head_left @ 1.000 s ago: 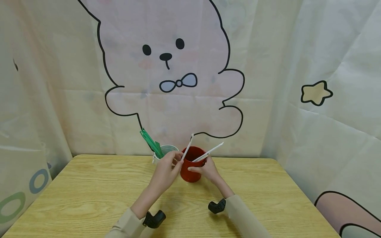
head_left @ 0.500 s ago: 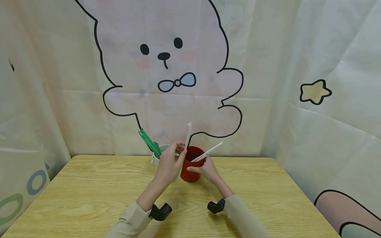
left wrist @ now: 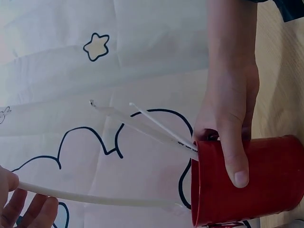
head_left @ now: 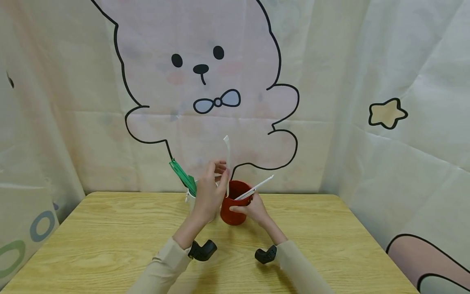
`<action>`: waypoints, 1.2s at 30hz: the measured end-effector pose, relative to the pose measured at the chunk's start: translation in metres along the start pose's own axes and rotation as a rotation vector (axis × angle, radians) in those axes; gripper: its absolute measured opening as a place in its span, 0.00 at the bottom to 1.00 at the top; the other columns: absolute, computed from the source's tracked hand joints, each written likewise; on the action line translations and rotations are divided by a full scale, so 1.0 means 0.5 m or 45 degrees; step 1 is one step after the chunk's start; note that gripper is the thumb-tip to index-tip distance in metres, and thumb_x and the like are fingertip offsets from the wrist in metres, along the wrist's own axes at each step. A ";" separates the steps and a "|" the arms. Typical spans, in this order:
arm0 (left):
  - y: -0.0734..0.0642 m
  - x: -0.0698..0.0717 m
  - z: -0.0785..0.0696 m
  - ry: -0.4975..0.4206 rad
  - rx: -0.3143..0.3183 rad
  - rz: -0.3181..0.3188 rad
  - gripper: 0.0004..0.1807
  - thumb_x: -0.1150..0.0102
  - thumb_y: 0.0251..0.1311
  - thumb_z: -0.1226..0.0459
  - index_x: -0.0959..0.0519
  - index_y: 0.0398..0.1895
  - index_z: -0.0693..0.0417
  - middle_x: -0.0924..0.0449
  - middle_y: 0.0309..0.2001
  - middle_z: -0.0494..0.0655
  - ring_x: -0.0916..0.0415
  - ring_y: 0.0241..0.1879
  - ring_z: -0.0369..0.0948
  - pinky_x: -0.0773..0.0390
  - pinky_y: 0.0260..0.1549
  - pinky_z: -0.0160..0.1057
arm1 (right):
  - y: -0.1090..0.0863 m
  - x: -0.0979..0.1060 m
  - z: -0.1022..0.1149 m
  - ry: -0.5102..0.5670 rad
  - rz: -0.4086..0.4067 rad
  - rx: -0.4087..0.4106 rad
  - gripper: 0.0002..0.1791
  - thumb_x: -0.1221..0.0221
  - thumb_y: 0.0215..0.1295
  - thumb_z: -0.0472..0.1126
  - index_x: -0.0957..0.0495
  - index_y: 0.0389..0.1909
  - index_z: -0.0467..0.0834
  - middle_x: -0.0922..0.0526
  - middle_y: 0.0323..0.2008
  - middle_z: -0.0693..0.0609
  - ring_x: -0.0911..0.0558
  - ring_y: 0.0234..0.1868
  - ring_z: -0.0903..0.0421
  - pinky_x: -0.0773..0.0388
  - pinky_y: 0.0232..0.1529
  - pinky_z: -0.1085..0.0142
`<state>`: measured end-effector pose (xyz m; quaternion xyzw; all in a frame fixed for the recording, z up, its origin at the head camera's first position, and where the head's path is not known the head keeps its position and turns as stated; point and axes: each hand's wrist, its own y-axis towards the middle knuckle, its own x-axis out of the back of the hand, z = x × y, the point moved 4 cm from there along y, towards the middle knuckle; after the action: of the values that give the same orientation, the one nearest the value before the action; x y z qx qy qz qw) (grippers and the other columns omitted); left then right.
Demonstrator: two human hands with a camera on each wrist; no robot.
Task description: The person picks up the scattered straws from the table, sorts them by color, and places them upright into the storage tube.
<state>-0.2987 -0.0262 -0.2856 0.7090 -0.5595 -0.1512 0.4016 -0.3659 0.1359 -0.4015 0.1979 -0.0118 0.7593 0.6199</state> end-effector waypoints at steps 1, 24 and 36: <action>0.002 0.000 -0.001 0.000 -0.012 -0.011 0.10 0.46 0.66 0.68 0.27 0.49 0.60 0.21 0.39 0.54 0.20 0.40 0.46 0.16 0.41 0.42 | 0.000 0.000 -0.002 -0.002 -0.005 -0.003 0.44 0.27 0.48 0.34 0.39 0.67 0.40 0.28 0.63 0.43 0.28 0.62 0.45 0.32 0.65 0.48; -0.050 -0.098 0.078 0.064 0.006 0.206 0.11 0.42 0.63 0.70 0.26 0.48 0.59 0.22 0.39 0.53 0.20 0.37 0.44 0.16 0.40 0.40 | 0.027 0.000 -0.068 -0.078 -0.047 0.051 0.46 0.26 0.46 0.34 0.39 0.67 0.41 0.29 0.63 0.41 0.28 0.62 0.41 0.31 0.63 0.44; -0.071 -0.119 0.108 0.100 0.071 0.295 0.09 0.41 0.62 0.70 0.24 0.46 0.57 0.22 0.39 0.51 0.23 0.37 0.42 0.16 0.39 0.38 | 0.028 -0.003 -0.061 -0.091 -0.070 0.107 0.44 0.27 0.46 0.33 0.36 0.65 0.45 0.25 0.61 0.45 0.25 0.62 0.46 0.30 0.63 0.49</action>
<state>-0.3302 0.0083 -0.3598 0.6559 -0.6256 -0.0602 0.4181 -0.3877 0.1392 -0.4268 0.2511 0.0036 0.7343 0.6307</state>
